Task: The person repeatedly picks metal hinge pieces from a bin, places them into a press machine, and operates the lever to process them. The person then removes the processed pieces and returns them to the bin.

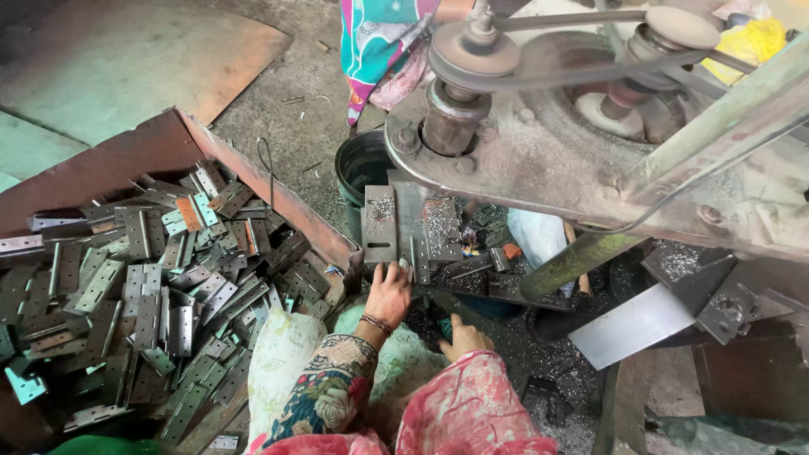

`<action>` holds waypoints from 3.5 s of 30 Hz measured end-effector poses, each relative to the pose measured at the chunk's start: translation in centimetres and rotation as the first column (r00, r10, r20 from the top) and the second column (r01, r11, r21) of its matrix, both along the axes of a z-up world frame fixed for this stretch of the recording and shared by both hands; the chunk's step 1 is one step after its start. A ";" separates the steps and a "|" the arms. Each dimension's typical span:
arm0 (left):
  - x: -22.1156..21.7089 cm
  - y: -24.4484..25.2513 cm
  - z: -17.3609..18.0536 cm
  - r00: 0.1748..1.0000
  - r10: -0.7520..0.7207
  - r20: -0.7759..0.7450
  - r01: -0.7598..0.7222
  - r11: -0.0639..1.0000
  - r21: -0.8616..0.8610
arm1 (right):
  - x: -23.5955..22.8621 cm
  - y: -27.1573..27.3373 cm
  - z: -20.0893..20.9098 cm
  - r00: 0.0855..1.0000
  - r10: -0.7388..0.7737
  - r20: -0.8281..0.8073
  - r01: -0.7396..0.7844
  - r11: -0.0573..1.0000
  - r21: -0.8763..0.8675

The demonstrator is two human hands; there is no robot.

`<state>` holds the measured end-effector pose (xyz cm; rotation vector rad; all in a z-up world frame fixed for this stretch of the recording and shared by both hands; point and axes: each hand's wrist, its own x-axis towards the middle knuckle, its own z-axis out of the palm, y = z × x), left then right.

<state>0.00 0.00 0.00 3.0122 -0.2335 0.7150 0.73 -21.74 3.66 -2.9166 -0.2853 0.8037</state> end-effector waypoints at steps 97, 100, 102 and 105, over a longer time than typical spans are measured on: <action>7.8 1.2 3.9 0.880 0.246 -0.406 -0.269 0.963 -0.001 | -2.1 -3.2 -11.9 0.972 -0.083 0.221 0.049 0.987 0.155; 8.2 1.9 4.0 0.915 0.261 -0.308 -0.279 0.960 -0.015 | -0.6 -2.4 -8.1 0.985 -0.075 0.155 0.059 0.993 0.102; 8.3 1.6 3.4 0.932 0.290 -0.218 -0.304 0.952 -0.034 | -0.1 -2.8 -6.3 0.988 -0.044 0.150 0.034 0.997 0.070; 9.8 1.9 3.6 0.855 0.256 -0.451 -0.275 0.961 0.024 | 0.7 -2.7 -5.6 0.990 0.027 0.140 -0.040 0.995 0.090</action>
